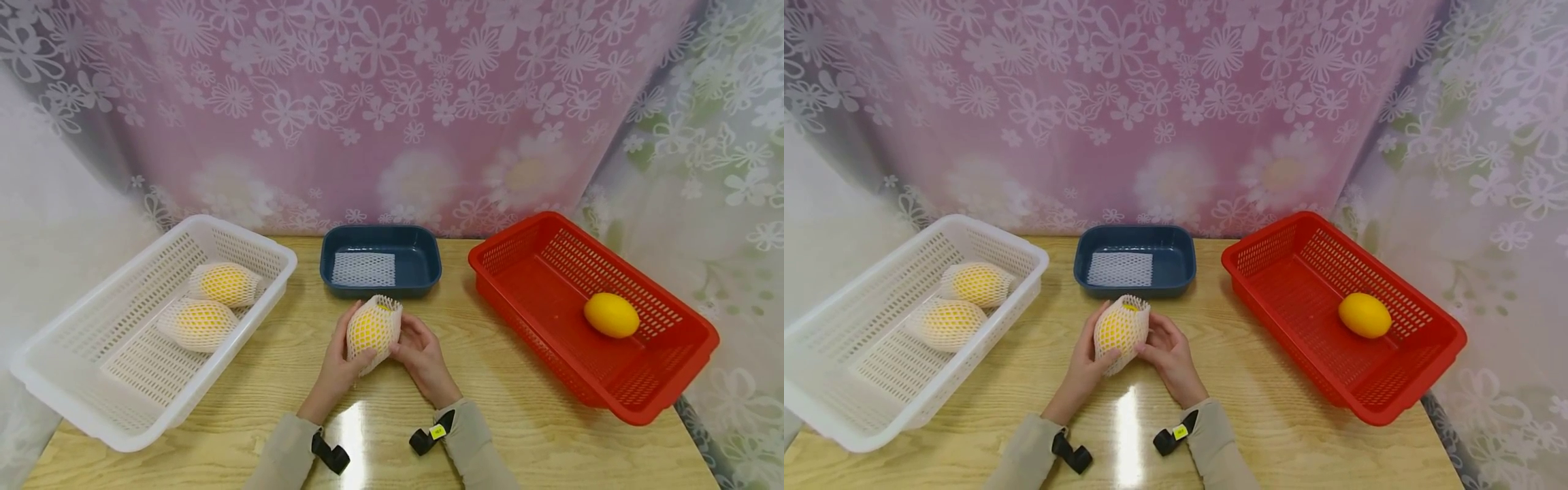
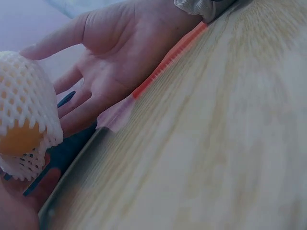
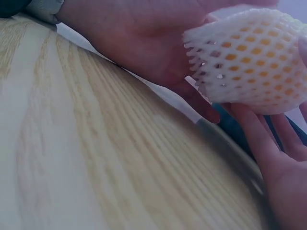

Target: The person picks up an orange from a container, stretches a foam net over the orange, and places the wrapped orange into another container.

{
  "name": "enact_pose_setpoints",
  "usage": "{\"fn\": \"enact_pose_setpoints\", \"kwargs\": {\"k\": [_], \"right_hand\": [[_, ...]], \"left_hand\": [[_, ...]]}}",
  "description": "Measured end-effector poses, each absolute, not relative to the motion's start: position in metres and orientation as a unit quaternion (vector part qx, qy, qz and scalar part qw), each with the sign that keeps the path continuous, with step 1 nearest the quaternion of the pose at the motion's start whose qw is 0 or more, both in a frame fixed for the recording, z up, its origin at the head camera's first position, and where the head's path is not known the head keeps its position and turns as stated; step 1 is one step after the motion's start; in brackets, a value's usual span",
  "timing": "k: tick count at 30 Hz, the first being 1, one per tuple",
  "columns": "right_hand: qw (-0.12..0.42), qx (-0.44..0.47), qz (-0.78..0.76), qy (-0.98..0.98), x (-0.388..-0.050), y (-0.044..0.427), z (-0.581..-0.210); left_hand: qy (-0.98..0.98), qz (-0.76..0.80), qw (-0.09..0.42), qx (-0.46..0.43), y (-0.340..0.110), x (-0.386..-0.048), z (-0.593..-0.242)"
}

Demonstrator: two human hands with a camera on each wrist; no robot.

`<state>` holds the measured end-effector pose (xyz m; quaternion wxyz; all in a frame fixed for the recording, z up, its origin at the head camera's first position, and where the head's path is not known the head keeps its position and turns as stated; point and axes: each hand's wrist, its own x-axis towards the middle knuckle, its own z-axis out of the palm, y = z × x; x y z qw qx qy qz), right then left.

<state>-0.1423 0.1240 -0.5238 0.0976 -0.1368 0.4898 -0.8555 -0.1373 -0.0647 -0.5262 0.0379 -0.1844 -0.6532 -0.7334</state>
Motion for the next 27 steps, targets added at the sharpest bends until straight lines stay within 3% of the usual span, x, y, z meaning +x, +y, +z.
{"fn": "enact_pose_setpoints", "kwargs": {"k": [16,27], "right_hand": [[0.113,-0.202,-0.831,0.507,-0.1416,0.1238,-0.5261],[0.076,-0.205,-0.811,0.543,-0.1422,0.1246,-0.5251]], "left_hand": [[-0.674,-0.721,0.023,-0.156,-0.0637,-0.1336,-0.5244],[-0.659,-0.736,0.011,-0.155,-0.0639,-0.1334,-0.5222]]}}
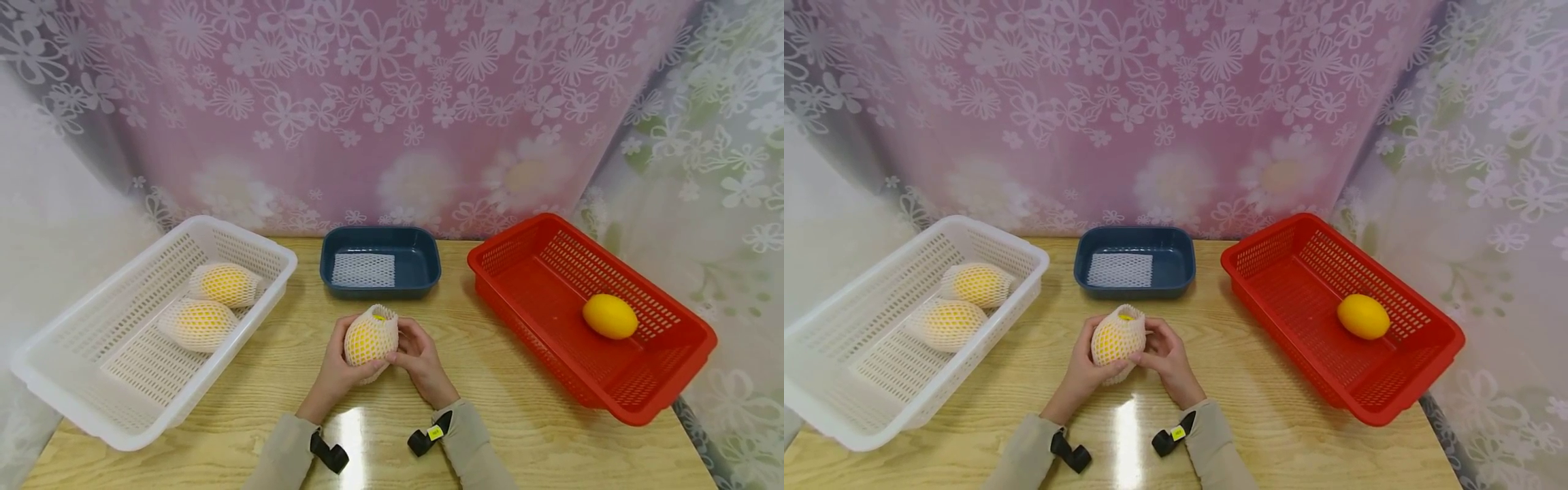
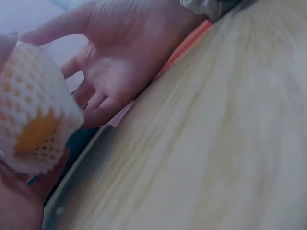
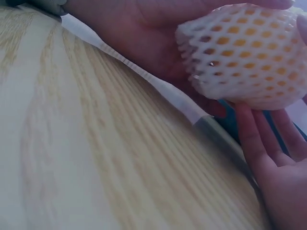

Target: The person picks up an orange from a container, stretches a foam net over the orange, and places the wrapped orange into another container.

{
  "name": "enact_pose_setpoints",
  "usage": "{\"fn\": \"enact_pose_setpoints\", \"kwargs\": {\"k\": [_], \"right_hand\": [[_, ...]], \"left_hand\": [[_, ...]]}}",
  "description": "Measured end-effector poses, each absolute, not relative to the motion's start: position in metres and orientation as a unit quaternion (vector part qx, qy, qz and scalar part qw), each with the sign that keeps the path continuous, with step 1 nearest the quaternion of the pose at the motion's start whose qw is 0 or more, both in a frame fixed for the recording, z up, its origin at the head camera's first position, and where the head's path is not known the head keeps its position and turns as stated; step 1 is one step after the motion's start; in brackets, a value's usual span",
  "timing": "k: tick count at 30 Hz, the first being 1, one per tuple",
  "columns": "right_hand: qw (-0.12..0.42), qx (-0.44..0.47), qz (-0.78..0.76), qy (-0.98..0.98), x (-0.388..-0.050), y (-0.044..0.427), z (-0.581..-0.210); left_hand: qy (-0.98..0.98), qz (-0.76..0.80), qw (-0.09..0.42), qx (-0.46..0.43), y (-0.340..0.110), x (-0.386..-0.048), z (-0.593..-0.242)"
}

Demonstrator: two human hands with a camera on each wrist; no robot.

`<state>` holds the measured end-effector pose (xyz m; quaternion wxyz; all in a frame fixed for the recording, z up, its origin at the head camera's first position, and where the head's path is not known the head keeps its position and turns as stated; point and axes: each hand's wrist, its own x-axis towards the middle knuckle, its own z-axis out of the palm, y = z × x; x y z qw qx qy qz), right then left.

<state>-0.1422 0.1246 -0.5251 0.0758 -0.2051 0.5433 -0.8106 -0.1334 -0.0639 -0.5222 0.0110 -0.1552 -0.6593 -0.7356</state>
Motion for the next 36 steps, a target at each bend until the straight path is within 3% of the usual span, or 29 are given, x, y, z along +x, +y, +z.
{"fn": "enact_pose_setpoints", "kwargs": {"k": [21,29,36], "right_hand": [[0.017,-0.27,-0.828,0.491,-0.142,0.121,-0.524],[0.074,-0.283,-0.799,0.526,-0.138,0.122,-0.506],[0.146,-0.301,-0.746,0.575,-0.129,0.115,-0.457]], "left_hand": [[-0.756,-0.639,-0.049,-0.132,-0.075,-0.122,-0.458],[-0.769,-0.615,-0.072,-0.162,-0.093,-0.112,-0.441],[-0.834,-0.506,-0.035,-0.219,-0.113,-0.097,-0.411]]}}
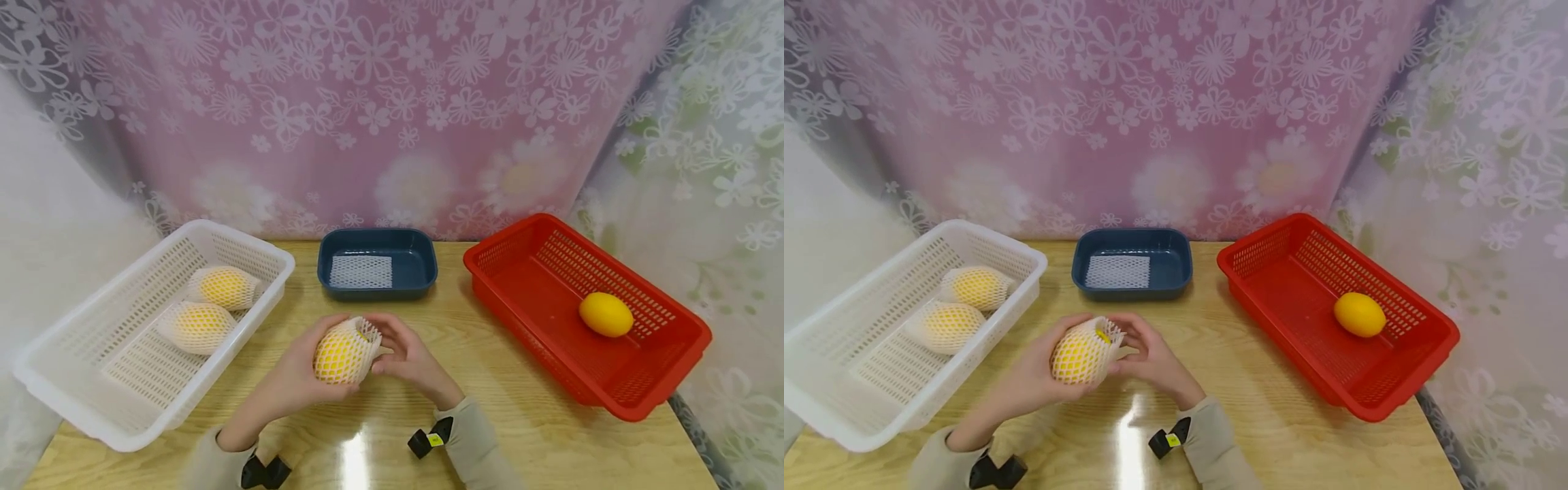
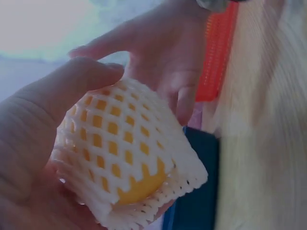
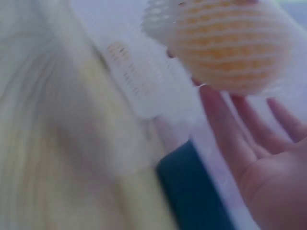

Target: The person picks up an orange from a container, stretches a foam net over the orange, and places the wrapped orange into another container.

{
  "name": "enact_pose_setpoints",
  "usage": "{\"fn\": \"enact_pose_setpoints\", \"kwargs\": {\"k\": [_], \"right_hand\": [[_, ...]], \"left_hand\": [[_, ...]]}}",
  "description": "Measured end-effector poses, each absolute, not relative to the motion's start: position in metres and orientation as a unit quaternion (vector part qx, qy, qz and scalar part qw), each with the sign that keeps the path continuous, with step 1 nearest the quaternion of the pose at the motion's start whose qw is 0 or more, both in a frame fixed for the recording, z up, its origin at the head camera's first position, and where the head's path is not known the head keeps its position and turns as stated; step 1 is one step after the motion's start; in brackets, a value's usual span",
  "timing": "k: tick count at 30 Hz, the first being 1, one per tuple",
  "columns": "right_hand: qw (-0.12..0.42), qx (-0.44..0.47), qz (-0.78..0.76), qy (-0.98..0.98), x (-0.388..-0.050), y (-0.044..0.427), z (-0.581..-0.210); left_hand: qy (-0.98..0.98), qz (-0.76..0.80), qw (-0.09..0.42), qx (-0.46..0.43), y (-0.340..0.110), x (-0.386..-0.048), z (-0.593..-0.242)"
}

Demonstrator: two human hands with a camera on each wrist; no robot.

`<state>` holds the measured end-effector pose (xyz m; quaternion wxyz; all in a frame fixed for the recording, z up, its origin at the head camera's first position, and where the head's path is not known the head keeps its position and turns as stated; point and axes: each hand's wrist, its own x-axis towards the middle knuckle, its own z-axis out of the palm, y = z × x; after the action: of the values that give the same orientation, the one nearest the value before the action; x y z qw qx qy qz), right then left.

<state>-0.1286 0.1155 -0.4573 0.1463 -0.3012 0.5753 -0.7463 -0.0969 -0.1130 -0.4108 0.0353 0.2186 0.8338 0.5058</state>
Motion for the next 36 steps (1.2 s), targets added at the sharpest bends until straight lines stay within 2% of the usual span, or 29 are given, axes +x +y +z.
{"fn": "enact_pose_setpoints", "kwargs": {"k": [7,13,17,22,27,36], "right_hand": [[0.184,-0.286,-0.708,0.619,-0.118,0.091,-0.422],[0.168,-0.291,-0.709,0.62,-0.115,0.059,-0.409],[0.156,-0.295,-0.717,0.612,-0.118,0.036,-0.403],[0.136,-0.291,-0.711,0.625,-0.124,0.002,-0.401],[0.136,-0.283,-0.686,0.657,-0.125,-0.034,-0.399],[0.143,-0.296,-0.623,0.71,-0.122,-0.088,-0.395]], "left_hand": [[0.895,0.364,-0.031,0.255,-0.129,-0.083,-0.382],[0.893,0.306,-0.108,0.31,-0.154,-0.081,-0.365],[0.887,0.295,-0.131,0.331,-0.178,-0.082,-0.358],[0.89,0.282,-0.136,0.332,-0.211,-0.084,-0.35],[0.897,0.262,-0.12,0.335,-0.244,-0.086,-0.343],[0.891,0.241,-0.06,0.38,-0.303,-0.099,-0.334]]}}
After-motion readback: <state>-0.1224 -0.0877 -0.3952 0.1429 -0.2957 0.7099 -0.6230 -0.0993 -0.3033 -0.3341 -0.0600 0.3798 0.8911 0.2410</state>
